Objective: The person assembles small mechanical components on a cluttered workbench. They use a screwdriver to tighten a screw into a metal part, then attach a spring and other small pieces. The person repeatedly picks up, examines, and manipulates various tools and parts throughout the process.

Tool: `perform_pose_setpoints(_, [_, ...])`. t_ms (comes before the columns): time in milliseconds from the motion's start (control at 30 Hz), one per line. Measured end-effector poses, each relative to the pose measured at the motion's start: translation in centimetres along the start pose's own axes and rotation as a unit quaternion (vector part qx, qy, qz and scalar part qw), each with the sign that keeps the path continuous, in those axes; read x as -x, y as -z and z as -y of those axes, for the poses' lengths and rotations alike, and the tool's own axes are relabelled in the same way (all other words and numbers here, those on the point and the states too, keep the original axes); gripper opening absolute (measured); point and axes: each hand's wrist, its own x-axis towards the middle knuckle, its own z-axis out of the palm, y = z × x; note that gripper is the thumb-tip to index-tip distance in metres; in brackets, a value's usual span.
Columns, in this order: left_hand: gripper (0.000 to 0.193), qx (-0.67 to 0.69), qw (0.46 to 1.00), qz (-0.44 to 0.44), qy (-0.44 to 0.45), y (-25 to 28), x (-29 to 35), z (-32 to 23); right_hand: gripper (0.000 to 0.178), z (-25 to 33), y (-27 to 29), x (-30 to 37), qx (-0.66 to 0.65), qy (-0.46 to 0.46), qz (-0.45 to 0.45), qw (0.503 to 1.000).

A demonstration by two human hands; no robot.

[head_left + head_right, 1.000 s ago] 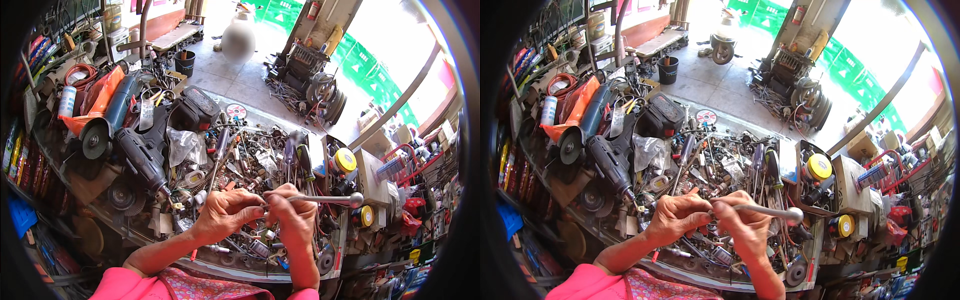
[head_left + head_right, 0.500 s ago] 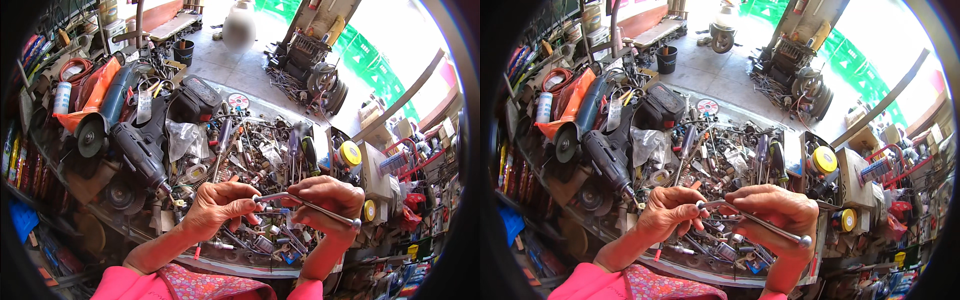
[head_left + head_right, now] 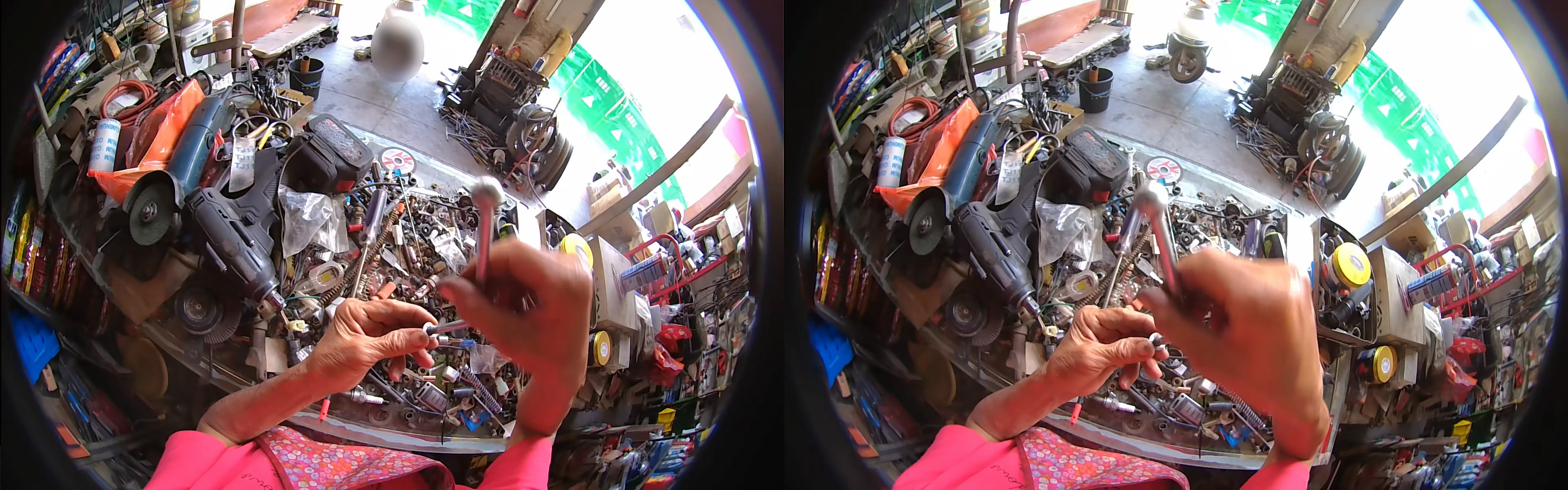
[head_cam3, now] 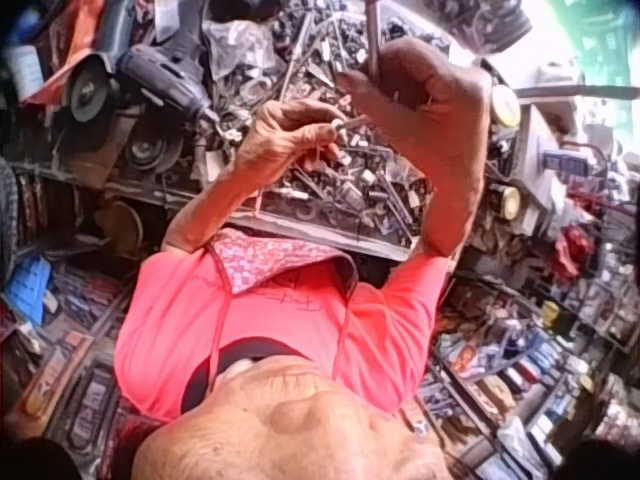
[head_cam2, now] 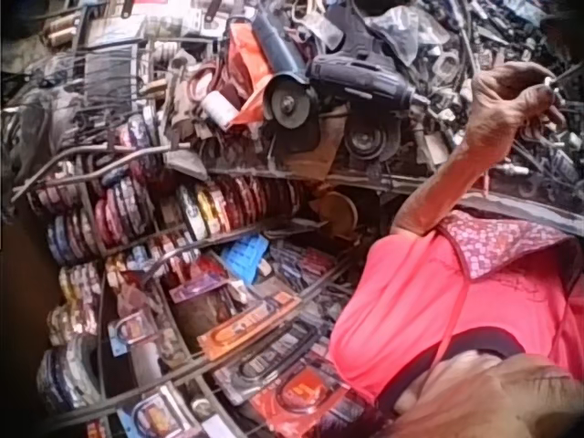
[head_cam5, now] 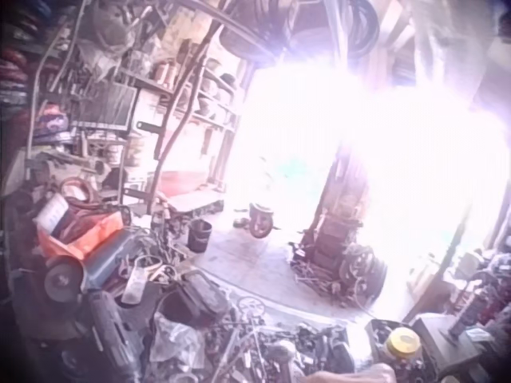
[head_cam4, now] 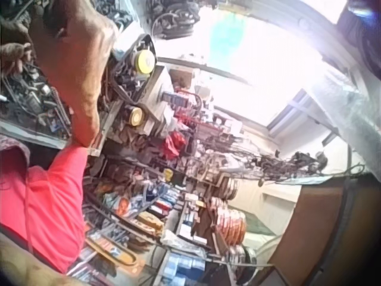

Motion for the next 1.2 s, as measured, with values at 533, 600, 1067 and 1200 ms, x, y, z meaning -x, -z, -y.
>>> perform_pose_setpoints(533, [0.023, 0.223, 0.975, -0.002, 0.013, 1.6, -0.3, -0.3, 0.030, -6.6, -4.8, 5.5, -0.522, 0.031, -0.130, 0.843])
perform_pose_setpoints(600, [0.024, 0.193, 0.981, -0.015, 0.011, 1.2, -0.3, -0.4, 0.031, -5.8, -4.0, 5.5, -0.354, 0.108, -0.170, 0.913])
perform_pose_setpoints(1067, [0.022, 0.046, 0.999, 0.000, -0.004, -0.1, -0.2, -0.6, 0.010, -4.8, -2.3, 1.9, -0.533, -0.204, -0.127, 0.811])
perform_pose_setpoints(1200, [0.022, 0.185, 0.983, -0.010, 0.014, 1.0, -0.5, -0.4, 0.021, -6.7, -3.4, 3.6, -0.667, -0.107, -0.091, 0.732])
